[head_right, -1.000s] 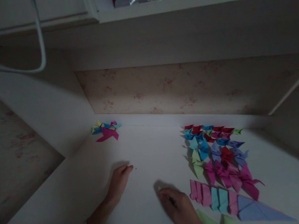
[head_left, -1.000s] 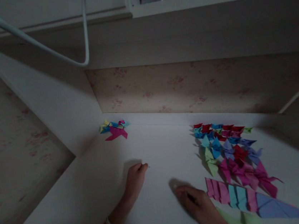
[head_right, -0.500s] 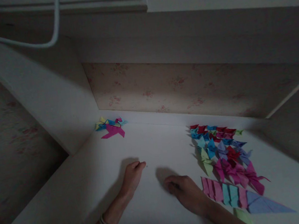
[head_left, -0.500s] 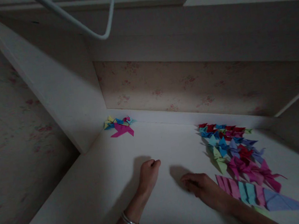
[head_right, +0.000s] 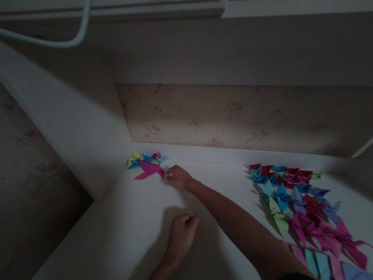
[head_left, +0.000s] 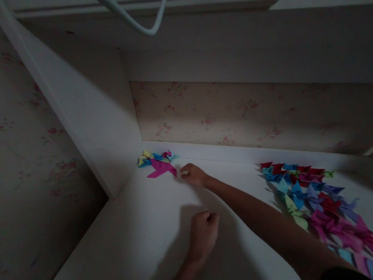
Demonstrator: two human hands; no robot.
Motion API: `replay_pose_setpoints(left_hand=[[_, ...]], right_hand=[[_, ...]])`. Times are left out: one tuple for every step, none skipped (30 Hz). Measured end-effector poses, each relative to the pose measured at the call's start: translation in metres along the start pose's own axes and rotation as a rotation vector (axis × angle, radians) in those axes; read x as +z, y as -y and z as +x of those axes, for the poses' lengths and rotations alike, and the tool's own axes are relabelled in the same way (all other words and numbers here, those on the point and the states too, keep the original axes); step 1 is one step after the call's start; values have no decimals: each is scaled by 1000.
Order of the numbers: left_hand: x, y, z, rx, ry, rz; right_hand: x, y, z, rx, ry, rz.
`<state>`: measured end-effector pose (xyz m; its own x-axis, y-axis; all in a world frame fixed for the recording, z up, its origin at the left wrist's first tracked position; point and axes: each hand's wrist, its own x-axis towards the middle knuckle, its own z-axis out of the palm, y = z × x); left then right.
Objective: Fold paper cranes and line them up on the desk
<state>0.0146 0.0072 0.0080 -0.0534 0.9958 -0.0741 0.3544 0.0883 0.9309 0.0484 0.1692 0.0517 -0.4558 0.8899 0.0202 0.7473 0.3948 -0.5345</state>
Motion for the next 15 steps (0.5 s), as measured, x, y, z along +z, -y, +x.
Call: replay_pose_setpoints(left_hand=[[0,0,0,-5,8,19],[0,-1,0,-12,18,36],[0,-1,0,-15,29,44],[0,-1,0,-12,45,40],[0,-1,1,-2,64,26],[-1,-1,1,7,81,8],[-1,-1,1,10,97,-12],[-1,-2,2,5,109,-26],[-2,-2,2,-3,121,-31],[-3,-3,1,-10,128,-25],[-3,-5,1,-17,134,-12],[-4,-6,1,-19,141,8],[-5,-7,0,-21,149,33],[-5,-8,0,-29,156,52],[-5,-9,0,-37,161,68]], right_hand=[[4,8,14,-15,4,-33],[9,15,26,-21,9,-64],[13,22,37,-20,11,-95],[18,27,47,-8,10,-125],[21,31,55,11,4,-154],[25,34,63,37,-3,-180],[28,36,70,65,-9,-204],[30,37,76,93,-13,-225],[32,37,81,118,-16,-243],[33,36,86,139,-16,-259],[34,35,90,155,-16,-274],[34,35,94,165,-17,-286],[35,34,97,170,-19,-297],[35,33,99,170,-21,-307],[35,33,100,166,-23,-317]])
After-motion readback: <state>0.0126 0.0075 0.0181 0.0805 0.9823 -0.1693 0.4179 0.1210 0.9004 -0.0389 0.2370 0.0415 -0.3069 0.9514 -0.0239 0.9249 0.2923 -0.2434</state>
